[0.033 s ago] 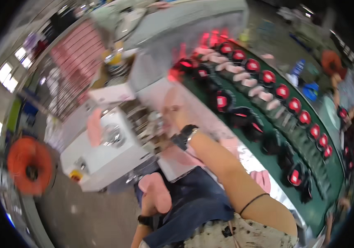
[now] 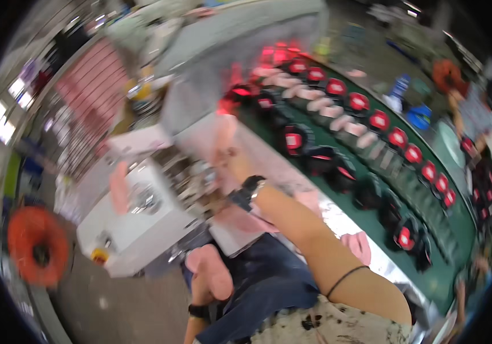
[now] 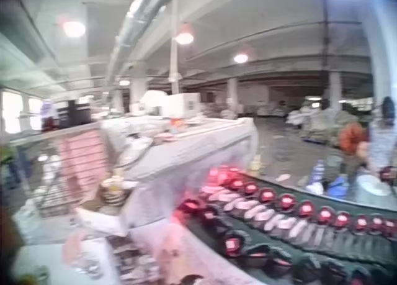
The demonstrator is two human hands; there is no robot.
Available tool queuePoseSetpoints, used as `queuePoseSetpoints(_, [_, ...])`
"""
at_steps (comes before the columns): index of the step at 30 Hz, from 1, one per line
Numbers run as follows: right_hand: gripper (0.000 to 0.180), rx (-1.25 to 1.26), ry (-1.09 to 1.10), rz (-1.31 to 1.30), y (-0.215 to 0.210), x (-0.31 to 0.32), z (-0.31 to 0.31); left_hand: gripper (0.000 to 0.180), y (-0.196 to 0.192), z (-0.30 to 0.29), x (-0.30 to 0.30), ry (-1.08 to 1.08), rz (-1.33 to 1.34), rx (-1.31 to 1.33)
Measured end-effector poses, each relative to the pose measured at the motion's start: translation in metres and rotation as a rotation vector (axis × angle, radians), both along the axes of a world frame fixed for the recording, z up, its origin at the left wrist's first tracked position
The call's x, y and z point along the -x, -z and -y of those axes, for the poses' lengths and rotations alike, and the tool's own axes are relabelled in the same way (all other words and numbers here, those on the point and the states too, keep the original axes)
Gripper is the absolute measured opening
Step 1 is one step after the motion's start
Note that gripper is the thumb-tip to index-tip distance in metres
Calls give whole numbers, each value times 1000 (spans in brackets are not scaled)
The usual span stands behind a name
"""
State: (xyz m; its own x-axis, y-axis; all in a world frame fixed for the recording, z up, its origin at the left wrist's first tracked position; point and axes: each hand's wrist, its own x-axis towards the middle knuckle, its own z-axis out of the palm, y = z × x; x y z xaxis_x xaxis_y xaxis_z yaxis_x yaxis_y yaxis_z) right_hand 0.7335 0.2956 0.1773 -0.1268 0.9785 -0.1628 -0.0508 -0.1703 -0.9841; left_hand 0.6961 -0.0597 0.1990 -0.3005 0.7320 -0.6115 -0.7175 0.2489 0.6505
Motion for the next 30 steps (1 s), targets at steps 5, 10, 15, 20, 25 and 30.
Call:
queuePoseSetpoints(5, [25, -43, 92, -75, -27, -126, -25, 47, 68, 20, 10, 252, -123, -56])
queuePoseSetpoints(10, [14, -160, 543, 261, 21, -373, -41, 45, 76, 6, 5, 155, 59, 52])
queuePoseSetpoints(15, [29, -63, 963, 811, 57, -587, -24, 45, 61, -12, 5, 309, -144, 32])
queuePoseSetpoints(20, [39, -149, 851, 1056, 57, -621, -20, 49, 31, -31, -21, 145, -18, 44])
queuePoseSetpoints(25, [21, -730, 689, 849, 8, -417, -18, 45, 29, -27, -18, 159, -85, 149])
queuePoseSetpoints(30, [34, -20, -718, 312, -15, -217, 135, 26, 30, -24, -25, 348, -436, -200])
